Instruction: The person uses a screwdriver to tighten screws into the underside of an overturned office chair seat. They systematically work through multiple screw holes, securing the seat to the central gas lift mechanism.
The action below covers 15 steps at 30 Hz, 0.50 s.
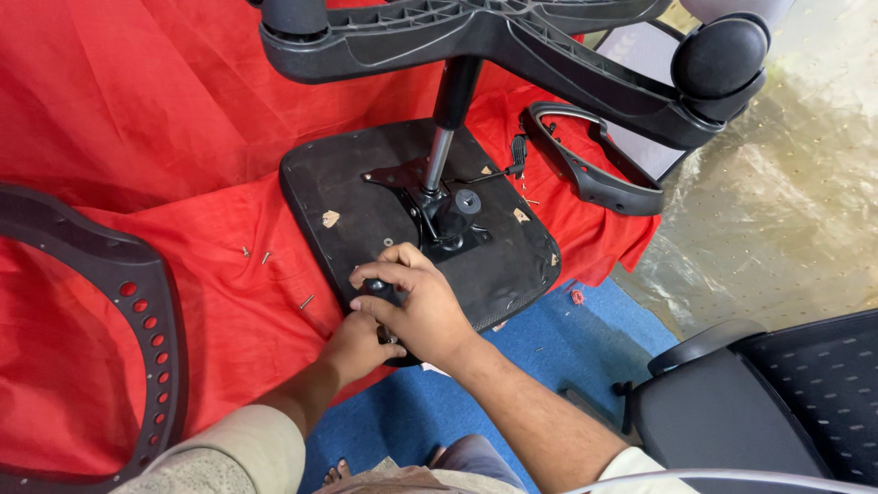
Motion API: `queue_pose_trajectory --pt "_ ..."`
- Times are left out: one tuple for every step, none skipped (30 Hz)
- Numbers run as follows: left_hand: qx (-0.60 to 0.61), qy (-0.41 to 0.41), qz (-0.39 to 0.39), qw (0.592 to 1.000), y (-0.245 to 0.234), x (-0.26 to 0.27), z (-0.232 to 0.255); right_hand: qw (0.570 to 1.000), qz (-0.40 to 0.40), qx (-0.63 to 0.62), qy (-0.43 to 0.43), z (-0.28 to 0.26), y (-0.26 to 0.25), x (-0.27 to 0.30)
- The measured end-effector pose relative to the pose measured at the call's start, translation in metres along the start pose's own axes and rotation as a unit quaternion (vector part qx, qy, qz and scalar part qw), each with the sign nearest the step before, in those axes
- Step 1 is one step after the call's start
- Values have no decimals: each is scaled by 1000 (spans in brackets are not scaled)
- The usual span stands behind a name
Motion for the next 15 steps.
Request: queue_pose_trajectory --pt "-10 21 4 1000 0 -1 1 1000 -2 -4 -19 -5 0 0" --pt "-21 42 10 999 -2 -2 2 999 -4 -8 -40 -10 0 0" --pt "-32 63 16 997 -3 -3 3 998 -6 -13 -60 -15 -1 0" --pt "-19 65 18 998 -3 -5 0 998 -13 -21 -59 -15 1 0" --pt "-6 67 21 998 -3 -7 -2 998 -20 -29 -58 -16 2 0" --pt "7 69 23 997 -3 -8 -4 997 -27 -37 -57 -16 3 0" --pt "12 65 20 998 -2 -10 -6 998 -30 -44 -30 -11 4 -1" --pt "18 62 18 998 -1 -10 -7 998 -34 -50 -4 -6 5 -1" --pt "24 58 15 998 -1 -11 -7 998 -37 -56 21 0 6 -2" --pt "41 55 19 997 -2 -11 -7 997 -42 -54 26 1 7 -3" --pt "58 52 23 997 -4 -9 -6 997 -46 -52 31 3 8 -4" --pt "74 49 24 996 -5 -8 -5 997 -49 -51 38 5 8 -4" --pt "78 39 17 996 -5 -8 -4 998 -39 -52 -10 -3 6 -5" --pt "82 28 10 996 -4 -7 -4 996 -30 -54 -57 -12 4 -3" --pt "87 17 3 996 -4 -6 -4 993 -21 -55 -104 -21 2 -1"
Point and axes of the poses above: each hand's wrist, its own x-axis away from the middle knuckle, its own y-axis out of the palm, z = x × y, the point moved 10 cm from there along -x, towards the middle knuckle, and after that the axes turned 6 degrees about -x, right-handed, at the moved point
